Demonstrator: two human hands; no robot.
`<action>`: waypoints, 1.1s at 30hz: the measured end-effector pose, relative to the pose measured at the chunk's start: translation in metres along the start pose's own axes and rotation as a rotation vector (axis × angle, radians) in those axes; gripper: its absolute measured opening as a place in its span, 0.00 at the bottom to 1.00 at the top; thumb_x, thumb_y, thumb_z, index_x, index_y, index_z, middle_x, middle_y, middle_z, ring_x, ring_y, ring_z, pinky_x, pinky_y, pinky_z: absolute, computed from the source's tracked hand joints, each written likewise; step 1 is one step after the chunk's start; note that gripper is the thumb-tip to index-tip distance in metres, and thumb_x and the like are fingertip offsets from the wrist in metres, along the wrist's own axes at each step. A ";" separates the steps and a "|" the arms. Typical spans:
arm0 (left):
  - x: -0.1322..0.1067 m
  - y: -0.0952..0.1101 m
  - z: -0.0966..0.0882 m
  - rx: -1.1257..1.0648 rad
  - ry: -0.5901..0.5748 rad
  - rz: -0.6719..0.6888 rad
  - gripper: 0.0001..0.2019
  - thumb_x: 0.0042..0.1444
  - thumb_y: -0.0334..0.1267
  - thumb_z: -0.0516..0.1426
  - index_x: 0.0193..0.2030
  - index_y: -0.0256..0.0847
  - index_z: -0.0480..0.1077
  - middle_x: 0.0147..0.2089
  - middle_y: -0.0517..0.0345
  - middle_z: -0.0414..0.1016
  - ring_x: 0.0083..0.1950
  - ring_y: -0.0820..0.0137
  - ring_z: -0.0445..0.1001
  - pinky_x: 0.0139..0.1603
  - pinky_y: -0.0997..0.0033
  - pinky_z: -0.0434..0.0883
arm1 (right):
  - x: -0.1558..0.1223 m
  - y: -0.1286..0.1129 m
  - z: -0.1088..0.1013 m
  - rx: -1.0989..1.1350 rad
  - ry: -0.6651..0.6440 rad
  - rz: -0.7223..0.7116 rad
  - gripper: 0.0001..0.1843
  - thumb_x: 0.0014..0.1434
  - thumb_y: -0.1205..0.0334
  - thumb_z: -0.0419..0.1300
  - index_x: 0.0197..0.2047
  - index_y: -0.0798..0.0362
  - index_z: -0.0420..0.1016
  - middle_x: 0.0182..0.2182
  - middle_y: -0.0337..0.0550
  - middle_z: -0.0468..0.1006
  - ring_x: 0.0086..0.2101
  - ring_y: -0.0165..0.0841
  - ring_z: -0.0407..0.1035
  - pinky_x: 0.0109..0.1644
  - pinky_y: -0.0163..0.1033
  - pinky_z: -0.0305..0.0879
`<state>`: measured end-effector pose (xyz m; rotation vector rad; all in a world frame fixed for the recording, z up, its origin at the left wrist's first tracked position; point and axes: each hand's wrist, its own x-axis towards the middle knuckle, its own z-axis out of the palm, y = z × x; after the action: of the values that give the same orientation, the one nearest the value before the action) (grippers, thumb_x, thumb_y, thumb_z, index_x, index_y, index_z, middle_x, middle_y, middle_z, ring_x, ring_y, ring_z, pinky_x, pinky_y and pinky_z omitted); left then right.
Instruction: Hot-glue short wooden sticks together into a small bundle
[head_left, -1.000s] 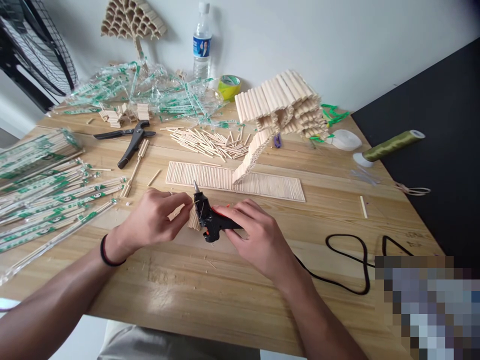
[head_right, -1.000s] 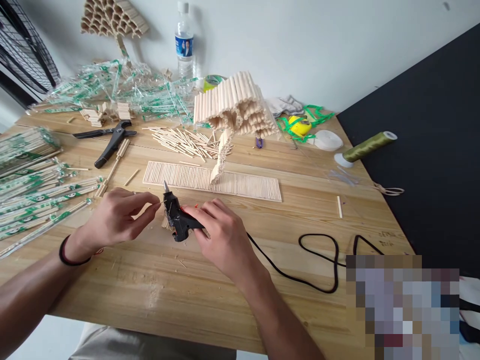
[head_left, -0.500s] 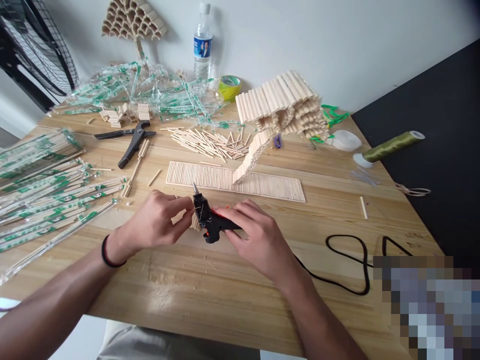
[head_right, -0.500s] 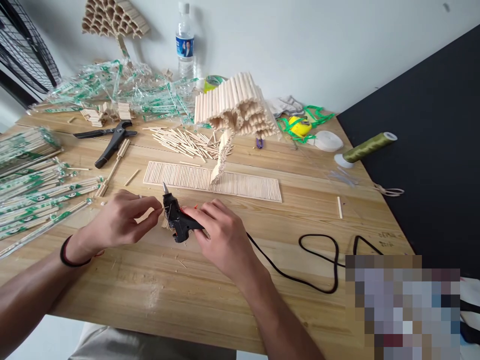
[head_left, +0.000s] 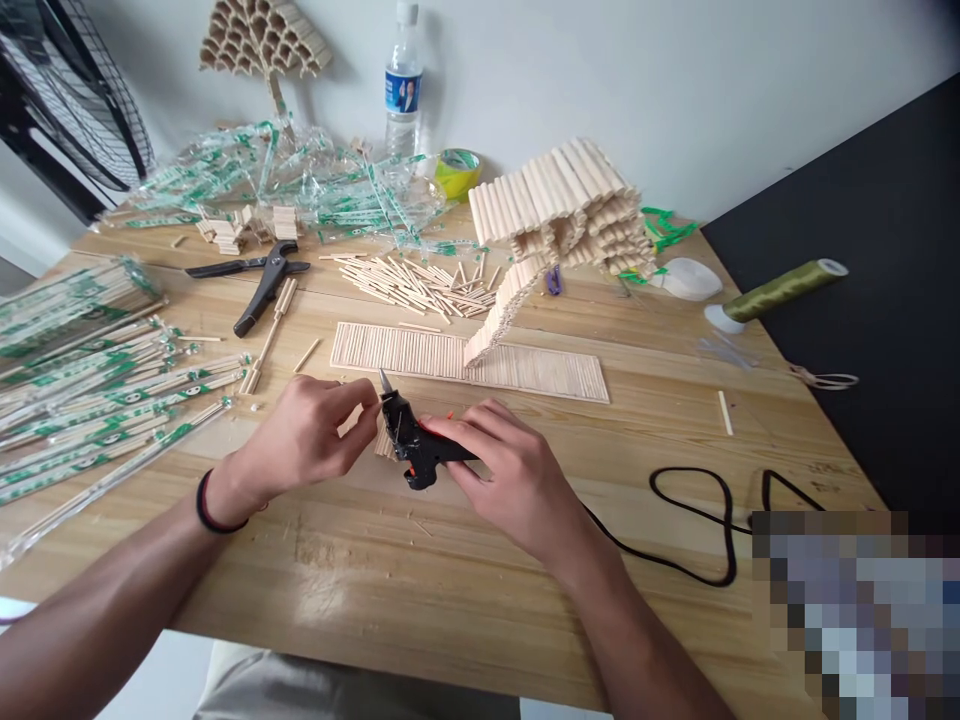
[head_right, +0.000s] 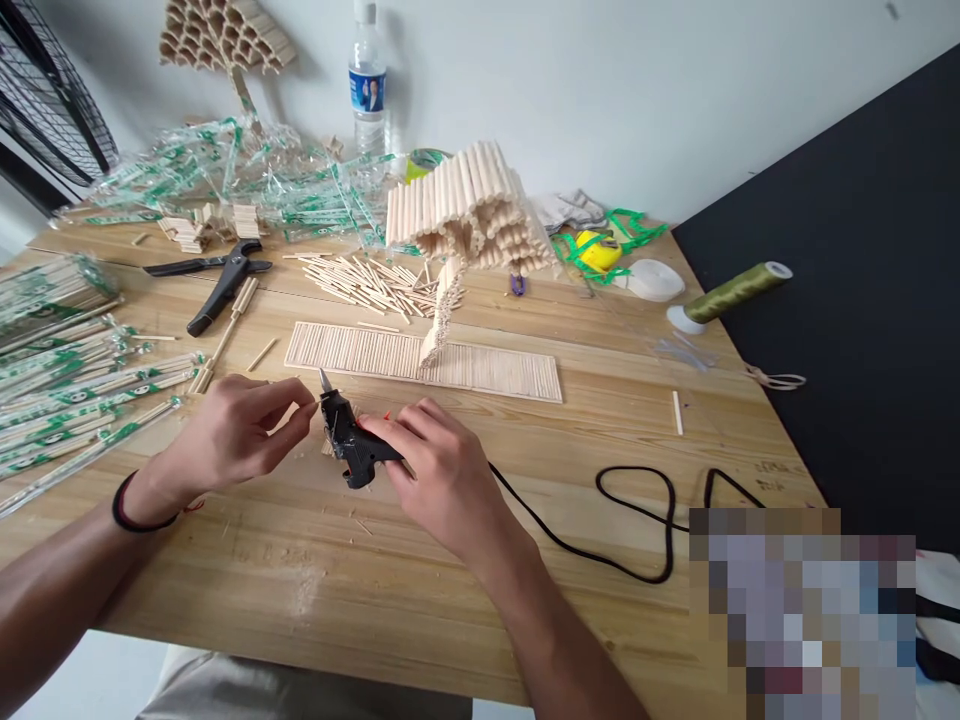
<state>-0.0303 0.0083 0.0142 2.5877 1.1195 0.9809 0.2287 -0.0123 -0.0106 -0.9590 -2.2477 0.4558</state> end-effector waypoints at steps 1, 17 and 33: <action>0.000 0.000 -0.001 -0.004 0.001 -0.002 0.12 0.65 0.27 0.58 0.29 0.39 0.71 0.19 0.73 0.52 0.18 0.78 0.51 0.21 0.72 0.51 | 0.000 0.000 0.000 0.000 -0.001 0.000 0.26 0.63 0.81 0.62 0.59 0.52 0.80 0.41 0.47 0.84 0.42 0.42 0.75 0.50 0.51 0.79; 0.002 0.003 -0.004 -0.092 -0.056 0.042 0.11 0.66 0.28 0.56 0.31 0.40 0.71 0.17 0.71 0.58 0.17 0.78 0.54 0.20 0.73 0.53 | 0.002 -0.003 -0.006 0.069 -0.005 0.068 0.25 0.64 0.80 0.63 0.58 0.49 0.80 0.42 0.46 0.84 0.46 0.42 0.77 0.52 0.50 0.79; 0.001 0.002 -0.006 -0.001 0.030 0.037 0.11 0.68 0.28 0.56 0.33 0.40 0.71 0.17 0.72 0.58 0.16 0.77 0.55 0.21 0.73 0.54 | 0.004 -0.003 -0.011 0.266 -0.004 0.173 0.24 0.62 0.77 0.67 0.58 0.46 0.82 0.47 0.44 0.87 0.47 0.40 0.81 0.55 0.49 0.80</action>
<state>-0.0324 0.0066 0.0203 2.6099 1.0817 1.0308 0.2324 -0.0107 0.0012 -1.0133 -2.0508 0.8119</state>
